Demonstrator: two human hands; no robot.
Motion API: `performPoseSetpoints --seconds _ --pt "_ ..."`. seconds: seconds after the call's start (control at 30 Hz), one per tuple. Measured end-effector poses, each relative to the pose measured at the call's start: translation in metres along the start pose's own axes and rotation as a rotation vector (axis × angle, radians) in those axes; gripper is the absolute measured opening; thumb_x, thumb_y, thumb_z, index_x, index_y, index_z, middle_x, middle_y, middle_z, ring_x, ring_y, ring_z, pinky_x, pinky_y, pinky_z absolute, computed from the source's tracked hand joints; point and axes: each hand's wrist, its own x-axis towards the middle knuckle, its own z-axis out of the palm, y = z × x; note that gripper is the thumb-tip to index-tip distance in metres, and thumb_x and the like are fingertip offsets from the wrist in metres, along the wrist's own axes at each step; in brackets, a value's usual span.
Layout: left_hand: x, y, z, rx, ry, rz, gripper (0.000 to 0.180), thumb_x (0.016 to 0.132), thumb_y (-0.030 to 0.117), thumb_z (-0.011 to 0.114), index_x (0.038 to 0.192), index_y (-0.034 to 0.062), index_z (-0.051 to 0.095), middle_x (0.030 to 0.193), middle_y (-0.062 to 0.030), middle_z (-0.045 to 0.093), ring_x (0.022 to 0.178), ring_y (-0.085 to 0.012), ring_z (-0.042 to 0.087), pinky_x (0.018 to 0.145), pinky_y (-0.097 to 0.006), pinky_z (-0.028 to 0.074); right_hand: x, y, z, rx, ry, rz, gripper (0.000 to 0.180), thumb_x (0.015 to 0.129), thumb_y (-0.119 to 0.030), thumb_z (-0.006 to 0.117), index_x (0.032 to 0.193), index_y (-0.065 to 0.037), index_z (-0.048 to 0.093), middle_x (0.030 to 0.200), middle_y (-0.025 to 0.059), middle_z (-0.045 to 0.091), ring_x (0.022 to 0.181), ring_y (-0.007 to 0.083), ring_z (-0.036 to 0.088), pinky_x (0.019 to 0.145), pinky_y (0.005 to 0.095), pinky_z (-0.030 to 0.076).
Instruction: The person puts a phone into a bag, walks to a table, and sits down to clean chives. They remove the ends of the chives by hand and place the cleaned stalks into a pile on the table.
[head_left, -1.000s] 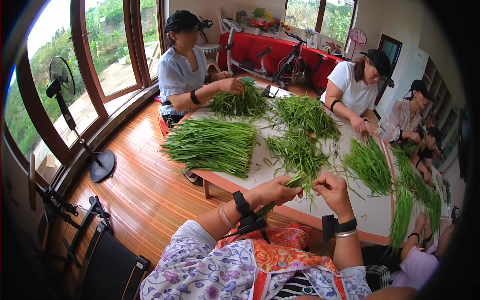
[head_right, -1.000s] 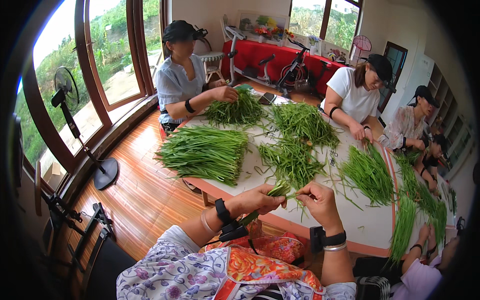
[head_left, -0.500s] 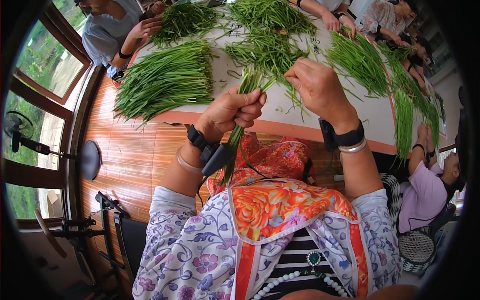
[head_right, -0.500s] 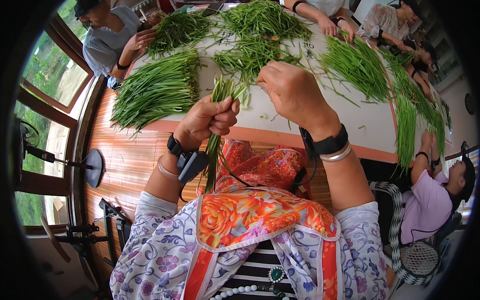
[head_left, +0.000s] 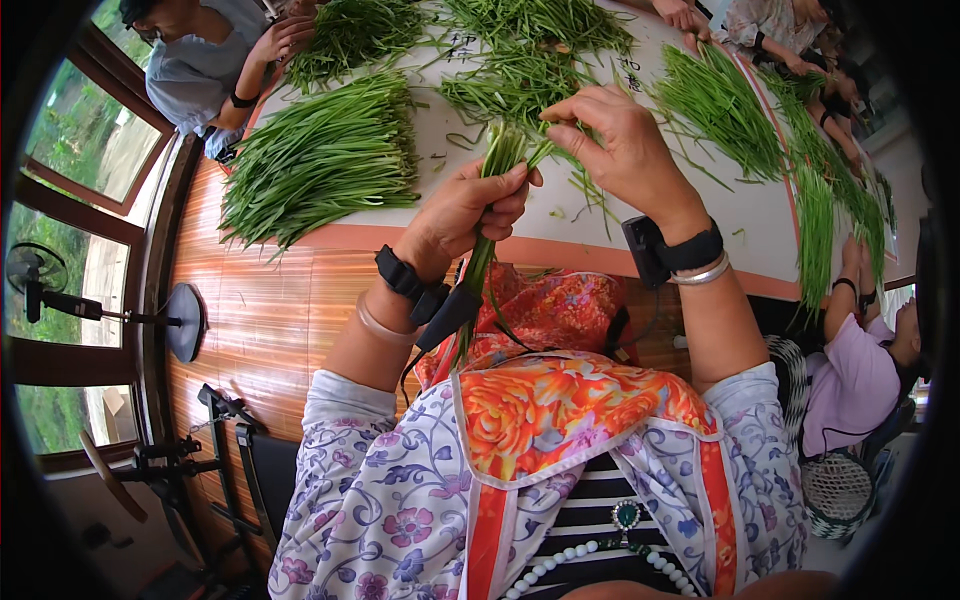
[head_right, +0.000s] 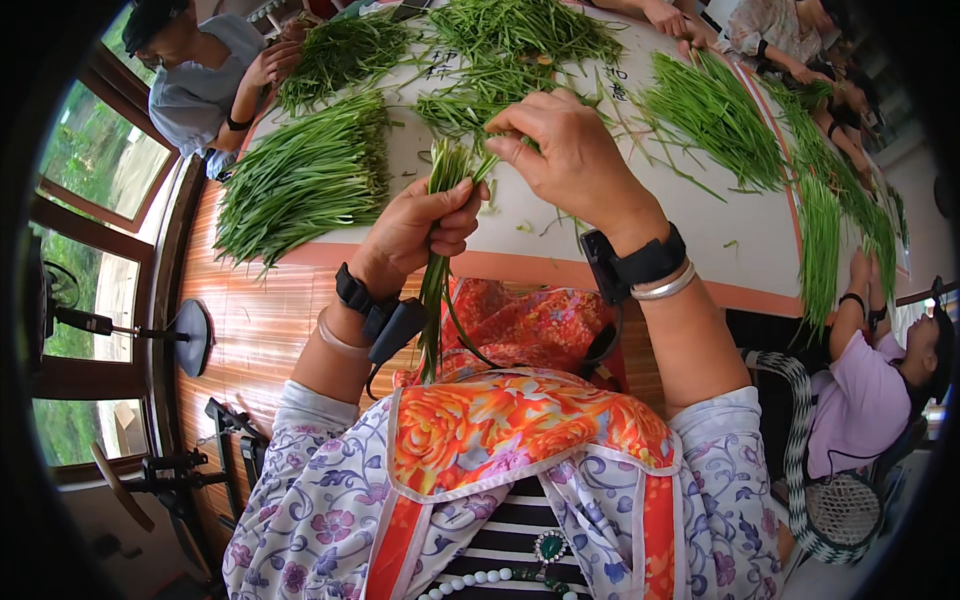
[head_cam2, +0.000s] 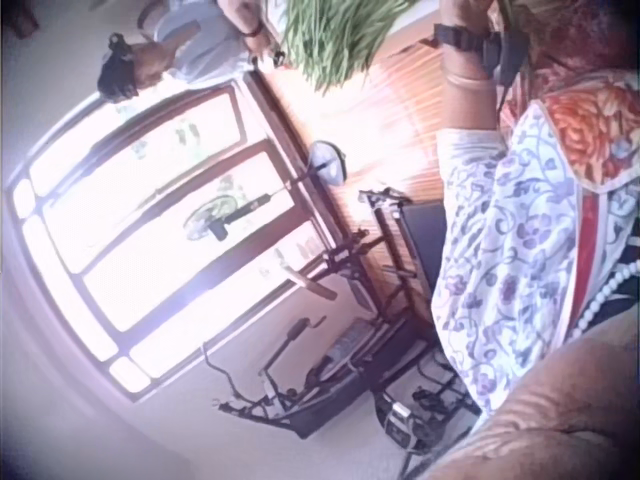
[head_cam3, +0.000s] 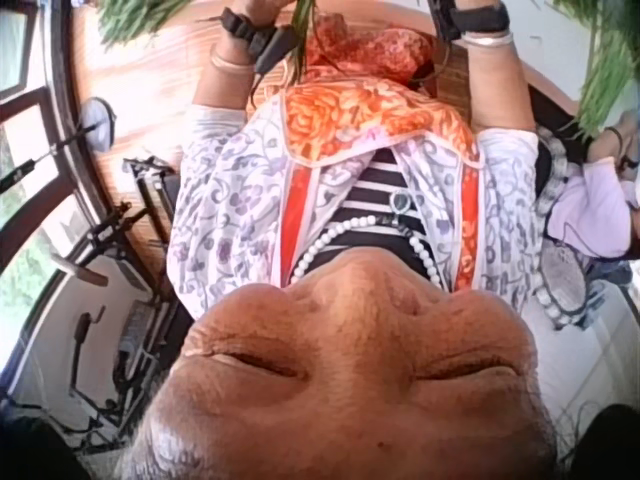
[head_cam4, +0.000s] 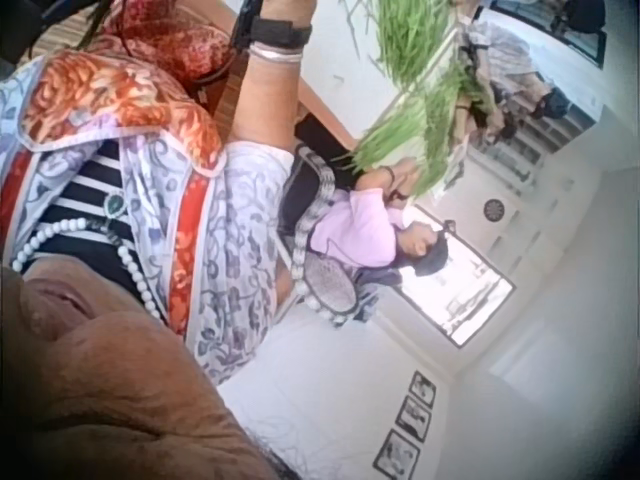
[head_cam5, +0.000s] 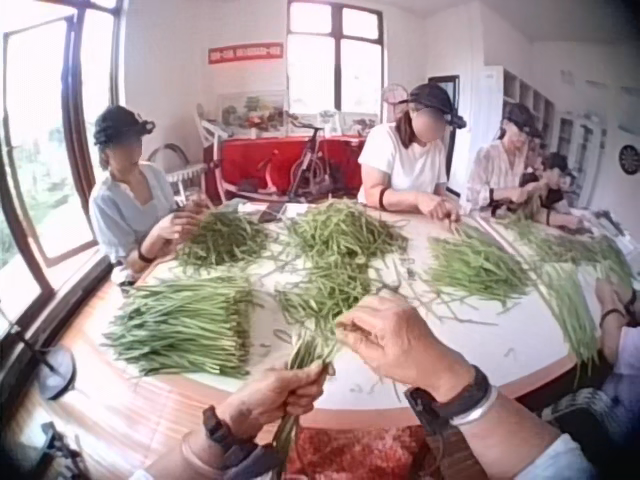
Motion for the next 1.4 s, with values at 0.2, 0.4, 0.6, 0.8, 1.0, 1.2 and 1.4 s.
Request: performPoseSetpoints --seconds 0.2,0.4,0.6,0.8,1.0,1.2,1.4 --pt "0.004 -0.004 0.001 0.168 0.083 0.0 0.017 0.1 0.022 0.053 0.1 0.006 0.058 0.063 0.0103 0.033 0.051 -0.0012 0.026 0.045 -0.019 0.02 0.0 0.003 0.007 -0.184 -0.171 -0.11 0.01 0.081 -0.017 0.068 0.081 -0.007 0.065 0.08 0.0066 0.06 0.086 0.0275 0.057 0.076 0.0406 0.043" --pt "0.002 -0.008 0.005 0.315 0.179 -0.01 0.019 0.099 0.024 0.055 0.099 0.0058 0.059 0.063 0.0097 0.035 0.051 -0.0014 0.027 0.045 -0.02 0.021 -0.008 -0.001 0.009 -0.292 -0.267 -0.151 0.004 0.08 -0.005 0.061 0.076 -0.005 0.059 0.074 0.0092 0.06 0.082 0.0277 0.059 0.075 0.0406 0.043" --pt "0.004 -0.011 0.006 0.431 0.233 -0.029 0.018 0.099 0.023 0.055 0.097 0.0061 0.06 0.063 0.0099 0.036 0.051 -0.0011 0.028 0.044 -0.02 0.021 -0.012 -0.003 0.015 -0.393 -0.278 -0.158 0.009 0.074 -0.008 0.066 0.075 -0.007 0.058 0.075 0.0081 0.061 0.08 0.0265 0.059 0.075 0.0396 0.044" --pt "0.001 -0.008 0.004 0.214 0.158 -0.044 0.015 0.099 0.021 0.054 0.094 0.0078 0.058 0.061 0.0106 0.032 0.049 -0.0008 0.024 0.045 -0.02 0.019 -0.011 0.002 0.022 -0.355 -0.093 -0.072 0.011 0.076 -0.008 0.065 0.078 -0.006 0.055 0.072 0.0092 0.06 0.076 0.0286 0.06 0.068 0.0411 0.048" --pt "0.01 -0.013 -0.015 -0.109 -0.017 0.024 0.019 0.102 0.026 0.05 0.099 0.0082 0.054 0.066 0.0077 0.031 0.053 -0.0038 0.024 0.046 -0.02 0.022 -0.015 0.035 -0.001 -0.237 0.062 0.246 0.006 0.083 -0.002 0.057 0.089 -0.004 0.056 0.086 0.0165 0.065 0.083 0.0367 0.063 0.065 0.0444 0.05" --pt "0.033 -0.003 -0.037 -0.505 -0.243 0.181 0.021 0.103 0.025 0.047 0.102 0.0053 0.054 0.071 0.0031 0.035 0.06 -0.008 0.03 0.052 -0.021 0.032 -0.026 0.068 -0.012 -0.307 0.024 0.209 0.023 0.084 -0.005 0.061 0.107 -0.003 0.062 0.093 0.0138 0.068 0.079 0.034 0.064 0.068 0.0415 0.052" --pt "0.042 -0.004 -0.023 -0.358 -0.075 0.218 0.02 0.102 0.026 0.05 0.103 0.0064 0.053 0.079 -0.0004 0.047 0.074 -0.0155 0.047 0.069 -0.031 0.049 -0.022 0.054 0.002 0.216 0.17 0.323 0.016 0.091 -0.016 0.063 0.095 0.0 0.066 0.079 0.01 0.069 0.07 0.0208 0.064 0.065 0.0313 0.051"
